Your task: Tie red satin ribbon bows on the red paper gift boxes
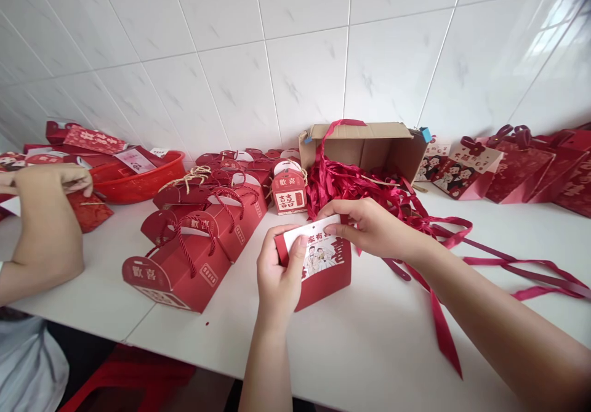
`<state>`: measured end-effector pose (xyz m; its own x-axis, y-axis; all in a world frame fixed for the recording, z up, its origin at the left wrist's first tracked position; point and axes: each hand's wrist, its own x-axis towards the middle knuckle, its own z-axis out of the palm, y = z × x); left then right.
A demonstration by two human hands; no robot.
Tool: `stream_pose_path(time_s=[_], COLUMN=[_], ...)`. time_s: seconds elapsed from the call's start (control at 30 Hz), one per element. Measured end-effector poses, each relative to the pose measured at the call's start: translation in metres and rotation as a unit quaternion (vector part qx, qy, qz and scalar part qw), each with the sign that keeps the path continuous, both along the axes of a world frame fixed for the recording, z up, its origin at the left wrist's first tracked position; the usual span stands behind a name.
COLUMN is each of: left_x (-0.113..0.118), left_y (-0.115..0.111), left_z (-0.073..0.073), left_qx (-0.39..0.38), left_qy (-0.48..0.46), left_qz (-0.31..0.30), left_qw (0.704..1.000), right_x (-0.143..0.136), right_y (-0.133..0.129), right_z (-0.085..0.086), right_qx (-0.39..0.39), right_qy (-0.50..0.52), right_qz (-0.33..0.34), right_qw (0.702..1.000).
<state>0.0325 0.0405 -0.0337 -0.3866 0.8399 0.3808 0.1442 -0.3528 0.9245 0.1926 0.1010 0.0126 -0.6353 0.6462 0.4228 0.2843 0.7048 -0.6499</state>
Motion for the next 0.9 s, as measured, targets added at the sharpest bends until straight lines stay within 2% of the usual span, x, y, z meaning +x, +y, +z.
stream_pose_path(time_s=[0.17, 0.33, 0.43, 0.47, 0.5, 0.53, 0.57, 0.63, 0.67, 0.73, 0.83, 0.9], left_x=[0.003, 0.004, 0.004, 0.004, 0.004, 0.004, 0.005, 0.005, 0.006, 0.007, 0.009, 0.009], left_y=[0.001, 0.004, 0.005, 0.004, 0.004, 0.004, 0.004, 0.004, 0.004, 0.004, 0.004, 0.003], left_z=[0.002, 0.0, 0.0, 0.0, 0.001, 0.002, 0.002, 0.003, 0.004, 0.005, 0.006, 0.006], left_qx=[-0.016, -0.009, -0.023, -0.027, -0.029, -0.03, -0.03, -0.031, -0.033, -0.037, -0.038, -0.036], left_qy=[-0.055, -0.056, -0.058, -0.061, -0.065, -0.068, -0.071, -0.075, -0.078, -0.09, -0.1, -0.097], left_qz=[-0.011, 0.029, 0.032, 0.032, 0.033, 0.035, 0.036, 0.038, 0.039, 0.04, 0.04, 0.039], left_qw=[0.998, 0.998, 0.998, 0.997, 0.997, 0.997, 0.996, 0.996, 0.996, 0.994, 0.993, 0.994], right_x=[0.001, 0.0, 0.013, 0.023, 0.036, 0.051, 0.068, 0.103, 0.119, 0.143, 0.157, 0.156], right_y=[0.002, 0.001, 0.01, 0.017, 0.026, 0.036, 0.047, 0.067, 0.075, 0.085, 0.09, 0.091], right_z=[-0.001, 0.0, 0.007, 0.008, 0.009, 0.009, 0.007, -0.001, -0.006, -0.016, -0.029, -0.034], right_qx=[0.022, 0.035, 0.023, 0.019, 0.019, 0.024, 0.023, -0.022, -0.055, -0.111, -0.168, -0.172], right_qy=[-0.002, 0.001, 0.016, 0.025, 0.042, 0.041, 0.003, -0.168, -0.213, -0.277, -0.331, -0.349], right_qz=[-0.004, 0.018, 0.028, -0.002, -0.067, -0.159, -0.259, -0.439, -0.463, -0.46, -0.415, -0.398], right_qw=[1.0, 0.999, 0.999, 1.0, 0.997, 0.986, 0.966, 0.882, 0.859, 0.836, 0.831, 0.831])
